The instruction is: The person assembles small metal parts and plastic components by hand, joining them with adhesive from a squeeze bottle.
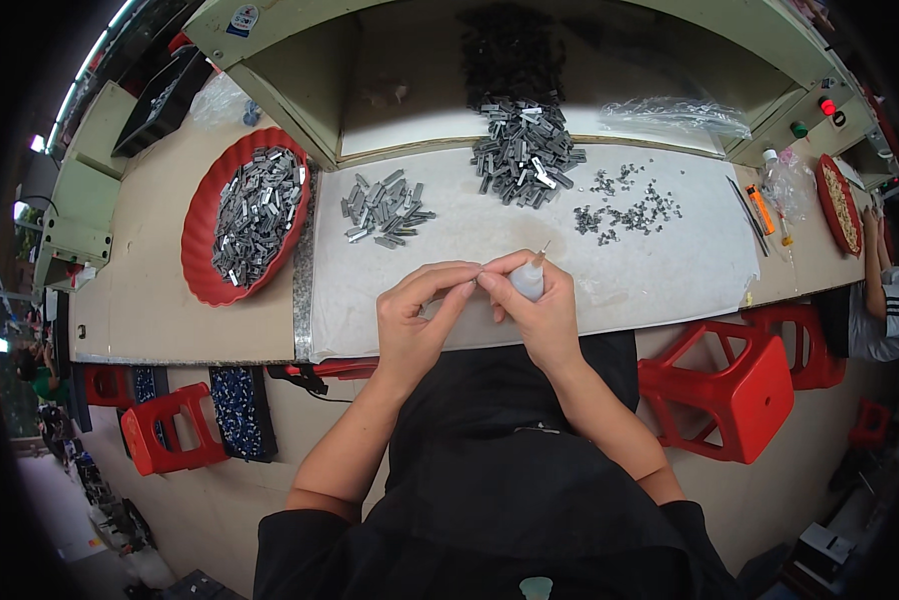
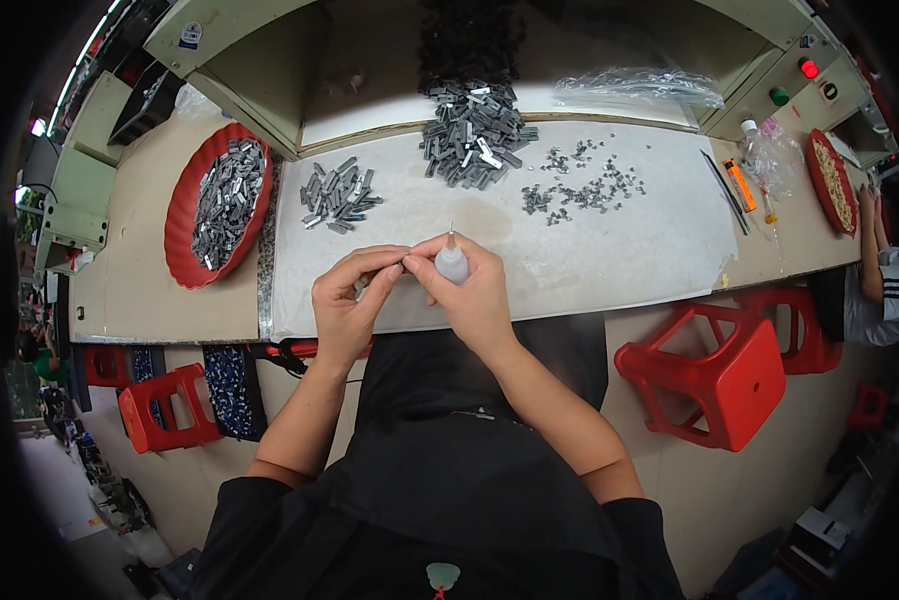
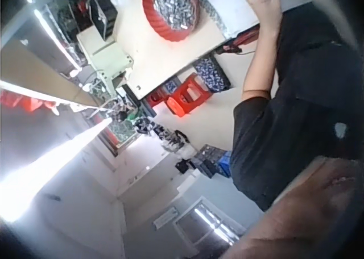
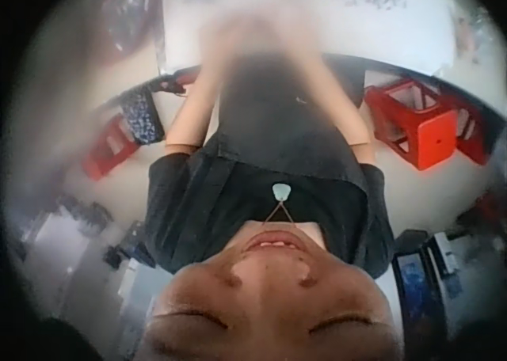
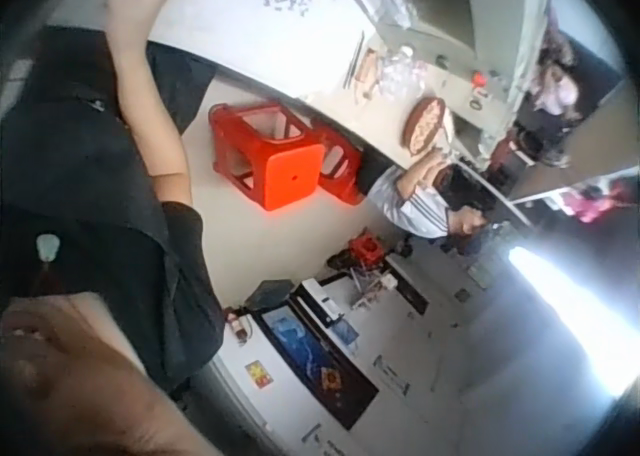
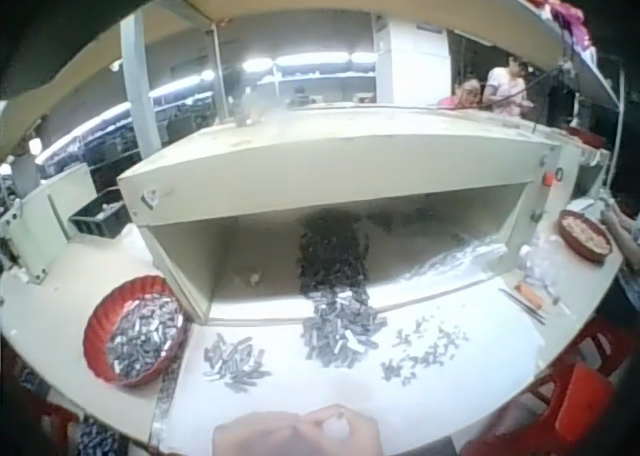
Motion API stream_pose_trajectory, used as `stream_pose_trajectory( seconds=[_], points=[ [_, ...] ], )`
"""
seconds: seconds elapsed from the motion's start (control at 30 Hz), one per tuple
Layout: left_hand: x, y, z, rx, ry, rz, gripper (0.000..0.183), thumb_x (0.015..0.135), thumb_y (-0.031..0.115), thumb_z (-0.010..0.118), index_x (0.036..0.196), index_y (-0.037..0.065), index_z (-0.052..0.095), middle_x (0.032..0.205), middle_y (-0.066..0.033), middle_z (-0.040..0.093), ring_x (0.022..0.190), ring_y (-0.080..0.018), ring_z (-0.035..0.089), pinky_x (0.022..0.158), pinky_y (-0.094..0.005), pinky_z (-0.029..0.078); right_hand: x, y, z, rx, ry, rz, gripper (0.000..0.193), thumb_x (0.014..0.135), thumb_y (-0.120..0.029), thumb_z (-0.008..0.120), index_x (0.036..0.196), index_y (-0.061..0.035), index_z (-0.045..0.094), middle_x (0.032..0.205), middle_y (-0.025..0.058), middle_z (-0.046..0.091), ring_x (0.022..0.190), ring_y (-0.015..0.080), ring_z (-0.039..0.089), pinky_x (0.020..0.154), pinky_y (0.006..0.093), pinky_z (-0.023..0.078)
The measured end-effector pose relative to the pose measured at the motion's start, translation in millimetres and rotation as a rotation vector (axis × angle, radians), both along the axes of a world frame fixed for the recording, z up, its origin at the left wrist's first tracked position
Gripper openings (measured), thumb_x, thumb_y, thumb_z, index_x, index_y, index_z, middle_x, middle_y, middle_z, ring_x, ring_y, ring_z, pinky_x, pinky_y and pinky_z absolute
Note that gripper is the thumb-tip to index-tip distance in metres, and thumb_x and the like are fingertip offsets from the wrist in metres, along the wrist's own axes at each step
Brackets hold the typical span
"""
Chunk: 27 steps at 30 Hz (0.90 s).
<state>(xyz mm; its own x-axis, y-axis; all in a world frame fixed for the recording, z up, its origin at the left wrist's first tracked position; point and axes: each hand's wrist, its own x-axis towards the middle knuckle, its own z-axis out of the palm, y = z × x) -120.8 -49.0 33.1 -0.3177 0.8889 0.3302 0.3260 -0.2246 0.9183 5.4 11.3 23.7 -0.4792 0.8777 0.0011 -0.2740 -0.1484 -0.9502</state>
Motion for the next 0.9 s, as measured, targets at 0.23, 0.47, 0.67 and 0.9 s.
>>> stream_pose_trajectory(
  seconds=[0.23,0.47,0.67,0.9],
  points=[
    [-12,-4,1,-0.124,0.039,0.041,0.014,0.075,0.001,0.059,0.088,0.000,0.063,0.085,-0.0095,0.063,0.077,-0.0139,0.060,0.067,-0.0240,0.047,0,3,-4,-0.062,-0.046,0.037,0.011,0.078,-0.010,0.061,0.082,-0.0002,0.059,0.066,0.0003,0.054,0.052,0.0040,0.046,0.045,0.0178,0.038],
    [-5,-7,-3,-0.131,-0.187,-0.009,0.014,0.077,0.002,0.058,0.091,0.000,0.062,0.085,-0.0075,0.063,0.078,-0.0098,0.057,0.071,-0.0217,0.044,-4,-3,-1,-0.075,-0.003,0.051,0.012,0.077,-0.009,0.061,0.083,0.0004,0.058,0.068,0.0014,0.055,0.052,0.0044,0.046,0.045,0.0181,0.037],
    [-1,-5,-6,-0.107,-0.201,-0.032,0.014,0.077,0.002,0.057,0.090,0.000,0.062,0.086,-0.0078,0.062,0.079,-0.0101,0.056,0.071,-0.0221,0.043,-2,-4,-4,-0.080,0.005,0.025,0.010,0.077,-0.009,0.061,0.081,0.0003,0.057,0.069,0.0020,0.055,0.052,0.0048,0.046,0.045,0.0183,0.037],
    [-8,5,-1,-0.147,-0.217,-0.047,0.014,0.077,-0.001,0.056,0.090,-0.003,0.061,0.087,-0.0083,0.062,0.081,-0.0112,0.055,0.074,-0.0227,0.042,-4,7,-2,-0.094,0.002,0.022,0.009,0.078,-0.008,0.059,0.081,0.0003,0.056,0.068,0.0027,0.056,0.052,0.0050,0.045,0.045,0.0184,0.037]
  ],
)
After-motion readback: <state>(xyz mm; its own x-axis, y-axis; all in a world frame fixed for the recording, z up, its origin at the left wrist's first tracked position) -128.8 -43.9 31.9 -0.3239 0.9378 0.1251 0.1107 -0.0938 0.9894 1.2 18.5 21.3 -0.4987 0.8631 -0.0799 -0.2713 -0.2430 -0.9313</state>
